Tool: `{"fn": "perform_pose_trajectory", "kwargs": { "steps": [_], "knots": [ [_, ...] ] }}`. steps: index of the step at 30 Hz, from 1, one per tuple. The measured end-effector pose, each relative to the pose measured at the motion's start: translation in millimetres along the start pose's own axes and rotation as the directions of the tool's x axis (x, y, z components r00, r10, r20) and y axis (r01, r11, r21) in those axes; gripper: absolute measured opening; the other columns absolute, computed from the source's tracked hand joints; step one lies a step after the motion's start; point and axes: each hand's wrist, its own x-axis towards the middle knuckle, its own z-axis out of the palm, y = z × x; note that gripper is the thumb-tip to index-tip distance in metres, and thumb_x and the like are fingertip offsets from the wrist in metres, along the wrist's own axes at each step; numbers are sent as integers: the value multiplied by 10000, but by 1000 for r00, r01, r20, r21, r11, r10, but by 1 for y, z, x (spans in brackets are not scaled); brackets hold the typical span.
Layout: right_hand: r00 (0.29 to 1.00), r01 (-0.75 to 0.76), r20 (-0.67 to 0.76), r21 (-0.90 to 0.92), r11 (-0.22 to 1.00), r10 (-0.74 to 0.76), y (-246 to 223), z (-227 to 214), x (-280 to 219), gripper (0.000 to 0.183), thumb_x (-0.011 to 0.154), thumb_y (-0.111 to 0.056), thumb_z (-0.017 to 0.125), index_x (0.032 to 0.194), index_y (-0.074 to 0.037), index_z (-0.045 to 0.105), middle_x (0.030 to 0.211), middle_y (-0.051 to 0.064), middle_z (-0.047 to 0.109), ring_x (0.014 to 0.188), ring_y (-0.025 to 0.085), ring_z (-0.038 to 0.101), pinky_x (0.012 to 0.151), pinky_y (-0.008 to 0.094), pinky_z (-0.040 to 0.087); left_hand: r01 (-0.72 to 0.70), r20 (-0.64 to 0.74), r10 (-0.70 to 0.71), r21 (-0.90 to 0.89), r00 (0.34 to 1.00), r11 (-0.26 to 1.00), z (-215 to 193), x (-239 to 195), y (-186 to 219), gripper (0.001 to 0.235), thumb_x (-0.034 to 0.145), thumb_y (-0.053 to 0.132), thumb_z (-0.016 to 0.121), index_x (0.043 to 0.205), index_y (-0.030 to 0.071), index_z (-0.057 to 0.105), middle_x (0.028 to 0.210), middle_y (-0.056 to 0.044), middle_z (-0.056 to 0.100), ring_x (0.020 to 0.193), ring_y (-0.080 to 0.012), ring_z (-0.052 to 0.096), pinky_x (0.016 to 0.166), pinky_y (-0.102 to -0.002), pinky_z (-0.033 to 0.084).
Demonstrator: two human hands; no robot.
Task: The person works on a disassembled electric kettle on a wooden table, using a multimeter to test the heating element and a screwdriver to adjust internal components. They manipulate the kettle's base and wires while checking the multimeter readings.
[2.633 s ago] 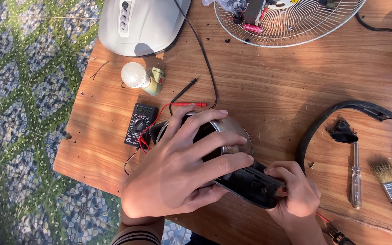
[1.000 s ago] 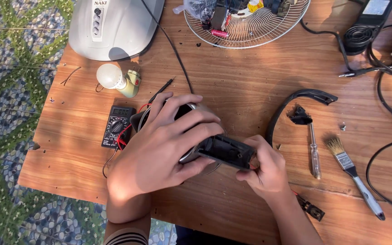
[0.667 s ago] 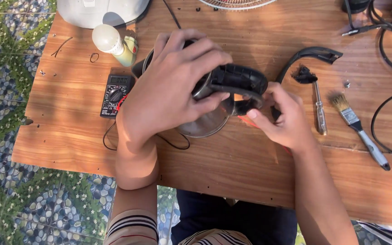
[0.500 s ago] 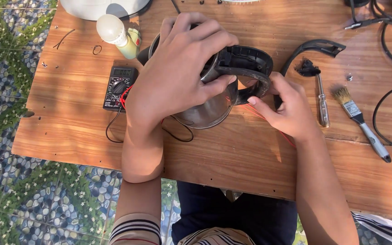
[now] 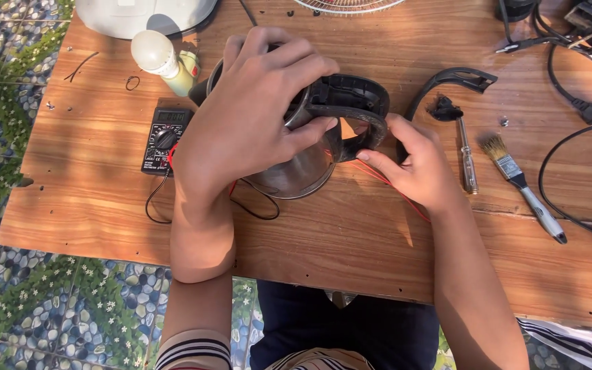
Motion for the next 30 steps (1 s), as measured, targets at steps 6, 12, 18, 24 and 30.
{"fn": "perform_pose_trajectory", "kwargs": {
  "steps": [6, 12, 18, 24, 30],
  "knots": [
    [1000, -12, 5, -41, 999, 12, 8, -7, -6, 350, 883, -289, 837, 1107, -90, 656, 964, -29, 661, 759, 108, 534, 465, 279, 394, -79, 54, 84, -88, 995, 993, -6, 4, 3, 448, 942, 325, 773, 1298, 80, 653, 1177, -44, 629, 1160, -374, 460, 939, -567, 368],
    [980, 188, 54, 79, 979, -192, 10, -11, -5, 309, 933, -228, 793, 1111, -44, 619, 892, 30, 599, 807, 186, 565, 734, 313, 448, -54, 88, 68, -146, 994, 988, -5, 6, 8, 401, 898, 278, 788, 1225, 83, 663, 1161, -55, 668, 1204, -374, 473, 1019, -469, 366],
    [987, 150, 59, 51, 987, -153, 16, -9, -4, 340, 941, -313, 772, 969, -59, 548, 823, 27, 503, 746, 183, 485, 686, 311, 396, -20, 59, 24, -64, 998, 998, 0, 3, 8, 426, 892, 313, 792, 1241, 95, 684, 1123, -20, 686, 1193, -373, 515, 1016, -530, 359],
    [947, 229, -241, 45, 972, -212, 19, -56, -11, 472, 1057, -454, 556, 1336, -73, 567, 1101, 48, 706, 1082, 188, 680, 1024, 359, 520, -24, 35, 26, -62, 999, 998, -1, 4, 9, 400, 885, 305, 781, 1209, 89, 694, 1066, -23, 692, 1174, -372, 541, 1034, -524, 373],
    [910, -169, -414, -299, 939, 31, 70, -120, -24, 141, 1182, -113, 619, 1073, -29, 649, 882, 42, 707, 779, 133, 632, 682, 289, 470, -10, 49, 14, -79, 999, 997, 2, 1, 5, 439, 873, 299, 804, 1233, 78, 683, 1091, -25, 689, 1183, -396, 511, 991, -500, 406]
  ]
}}
